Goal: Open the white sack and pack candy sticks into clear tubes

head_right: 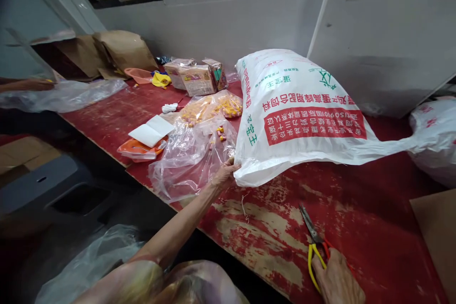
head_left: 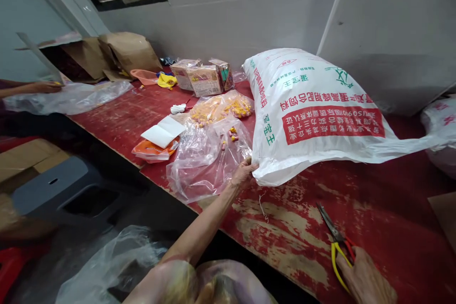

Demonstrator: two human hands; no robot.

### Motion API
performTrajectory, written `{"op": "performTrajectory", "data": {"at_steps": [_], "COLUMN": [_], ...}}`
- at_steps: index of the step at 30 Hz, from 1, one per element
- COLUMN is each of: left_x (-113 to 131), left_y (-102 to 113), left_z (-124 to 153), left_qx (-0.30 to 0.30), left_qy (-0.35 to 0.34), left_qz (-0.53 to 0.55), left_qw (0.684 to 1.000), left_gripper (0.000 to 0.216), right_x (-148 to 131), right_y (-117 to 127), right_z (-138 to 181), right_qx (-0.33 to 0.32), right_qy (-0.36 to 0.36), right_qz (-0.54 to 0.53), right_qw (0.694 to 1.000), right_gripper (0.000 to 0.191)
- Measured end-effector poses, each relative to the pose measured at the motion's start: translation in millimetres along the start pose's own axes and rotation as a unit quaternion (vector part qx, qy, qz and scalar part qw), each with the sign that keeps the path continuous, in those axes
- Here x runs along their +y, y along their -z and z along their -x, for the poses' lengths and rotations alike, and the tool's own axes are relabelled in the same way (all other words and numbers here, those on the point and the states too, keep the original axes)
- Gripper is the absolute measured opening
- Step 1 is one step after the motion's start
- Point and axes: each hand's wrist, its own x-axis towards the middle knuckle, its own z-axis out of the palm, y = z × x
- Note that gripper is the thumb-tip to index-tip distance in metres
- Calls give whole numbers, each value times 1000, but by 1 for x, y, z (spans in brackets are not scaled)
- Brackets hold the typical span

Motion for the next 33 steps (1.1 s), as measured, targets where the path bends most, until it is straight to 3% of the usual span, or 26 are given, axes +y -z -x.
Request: {"op": "performTrajectory", "data": {"at_steps": [7, 12, 14, 16, 19, 21, 23, 27, 33], "left_x": [-6, -12, -12, -12, -11, -11, -11, -12, -9], "left_y": [-10, -10, -8, -7, -6, -5, -3, 2, 5], "left_z": [-4, -6, -4, -1, 1, 1, 0, -3, -5], "left_qx": [27, 60, 63, 58, 45, 33, 20, -2, -34], "left_qy": [-25, -37, -34, -32, -30, -27, -25, -27, -26], "left_qz": [61, 99, 108, 114, 124, 131, 137, 153, 154], "left_qw": [997, 993, 992, 991, 991, 990, 990, 988, 987], "left_gripper": [45, 43, 42, 40, 40, 40, 39, 36, 29], "right_x": [1, -3, -29, -72, -155, -205, -242, -271, -267], "right_y": [-24, -1, 25, 54, 89, 99, 98, 87, 79], "right_z": [2, 5, 10, 12, 1, -17, -38, -69, -77], "right_qx": [40, 105, 154, 212, 277, 292, 307, 329, 317], "right_qy": [19, 86, 115, 163, 315, 410, 455, 469, 490], "right_qz": [67, 144, 70, -56, -204, -209, -145, -10, -1], "right_qw": [997, 980, 979, 962, 884, 838, 824, 819, 812], "right_gripper": [46, 34, 38, 38, 29, 24, 23, 18, 11]}}
